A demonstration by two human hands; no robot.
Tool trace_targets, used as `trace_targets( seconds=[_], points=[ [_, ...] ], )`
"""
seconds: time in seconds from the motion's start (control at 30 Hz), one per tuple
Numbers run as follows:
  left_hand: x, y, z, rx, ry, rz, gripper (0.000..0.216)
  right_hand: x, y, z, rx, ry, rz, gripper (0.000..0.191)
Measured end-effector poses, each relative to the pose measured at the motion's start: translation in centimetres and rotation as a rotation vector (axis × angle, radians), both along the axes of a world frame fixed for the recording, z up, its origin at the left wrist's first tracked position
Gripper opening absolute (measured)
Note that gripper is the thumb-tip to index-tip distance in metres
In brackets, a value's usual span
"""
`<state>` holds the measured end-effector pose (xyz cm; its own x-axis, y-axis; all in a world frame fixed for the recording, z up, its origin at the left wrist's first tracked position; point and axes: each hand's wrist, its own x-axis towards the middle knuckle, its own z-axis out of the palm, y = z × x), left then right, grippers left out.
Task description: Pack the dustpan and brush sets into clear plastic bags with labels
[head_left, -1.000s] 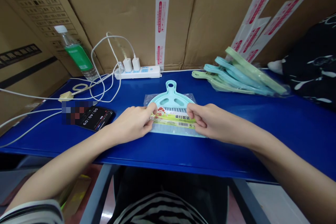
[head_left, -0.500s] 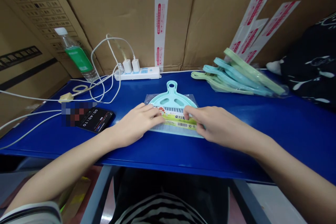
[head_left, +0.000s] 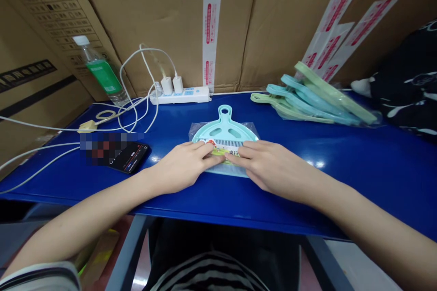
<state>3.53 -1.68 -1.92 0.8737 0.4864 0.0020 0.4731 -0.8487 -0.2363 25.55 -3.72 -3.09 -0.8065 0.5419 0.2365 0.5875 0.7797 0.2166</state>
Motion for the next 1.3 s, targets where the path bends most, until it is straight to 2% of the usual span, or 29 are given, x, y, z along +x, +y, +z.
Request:
trace_targets(
  seconds=[0.17,0.3,0.47,0.7,0.97,1.13,1.3],
  points=[
    [-0.3,0.0,0.3,0.011,0.006,0.043,0.041,0.9,0.1,0.2,-0.012,-0.042,-0.012,0.039],
    [-0.7,0.0,1.1,0.036,0.036,0.068,0.040,2.4,0.3,1.0,-0.133,-0.025,-0.046,0.044],
    [-1.0,0.0,2.0,0.064,0.067,0.140,0.040,3.8,0.3,1.9,-0.280,-0.021,-0.158,0.046],
    [-1.5,0.0,2.8,-0.010,0.038,0.257,0.042,4.8,0.3,2.4,-0.372,0.041,-0.249,0.040],
    [-1.9,0.3,2.9,-0.083,0.005,0.377,0.041,4.3,0.5,2.8,-0.462,0.112,-0.360,0.036],
    [-1.8,0.5,3.0,-0.192,-0.113,0.361,0.033,3.5,0.6,3.1,-0.569,0.126,-0.311,0.026],
    [-1.2,0.8,2.3,-0.186,-0.182,0.447,0.033,3.1,0.7,2.5,-0.613,0.157,-0.344,0.022]
  ],
)
